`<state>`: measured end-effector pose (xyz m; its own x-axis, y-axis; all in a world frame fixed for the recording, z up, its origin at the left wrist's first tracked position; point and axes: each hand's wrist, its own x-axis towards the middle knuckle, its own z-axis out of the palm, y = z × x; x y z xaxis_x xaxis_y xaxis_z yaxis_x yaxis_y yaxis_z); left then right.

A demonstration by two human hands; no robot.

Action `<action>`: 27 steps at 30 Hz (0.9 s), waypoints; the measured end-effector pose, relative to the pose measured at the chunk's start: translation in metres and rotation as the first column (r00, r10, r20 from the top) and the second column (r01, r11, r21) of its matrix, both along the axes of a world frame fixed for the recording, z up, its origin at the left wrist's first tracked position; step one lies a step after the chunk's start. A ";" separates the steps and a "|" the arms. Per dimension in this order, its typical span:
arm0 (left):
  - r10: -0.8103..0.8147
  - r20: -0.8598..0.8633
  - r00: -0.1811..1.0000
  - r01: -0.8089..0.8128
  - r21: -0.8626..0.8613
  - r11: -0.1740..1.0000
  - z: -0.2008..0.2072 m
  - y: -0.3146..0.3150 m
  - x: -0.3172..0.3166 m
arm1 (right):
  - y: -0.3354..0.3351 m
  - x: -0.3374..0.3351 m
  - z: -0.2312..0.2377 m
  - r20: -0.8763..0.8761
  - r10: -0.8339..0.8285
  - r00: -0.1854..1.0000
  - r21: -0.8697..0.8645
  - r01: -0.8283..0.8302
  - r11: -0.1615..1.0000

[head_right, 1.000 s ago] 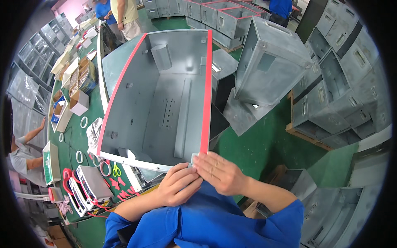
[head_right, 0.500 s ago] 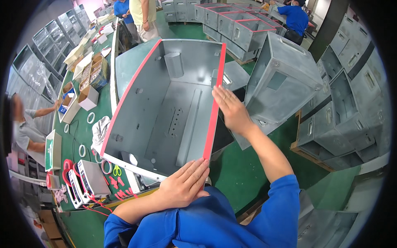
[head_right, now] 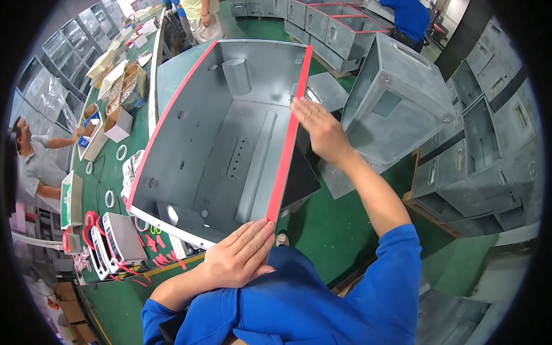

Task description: The person applies red adhesive tape along the edges of a metal cabinet door frame. They smooth the tape by hand, cut it with scissors, and continue applying it to the remaining edges of the door.

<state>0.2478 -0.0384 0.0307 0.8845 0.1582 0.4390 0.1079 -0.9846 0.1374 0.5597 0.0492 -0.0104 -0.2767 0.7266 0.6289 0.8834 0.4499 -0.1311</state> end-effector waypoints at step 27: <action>-0.005 0.099 0.995 0.008 -0.033 0.999 -0.009 -0.002 0.000 | -0.113 -0.088 0.013 -0.173 0.211 0.962 0.035 -0.208 0.978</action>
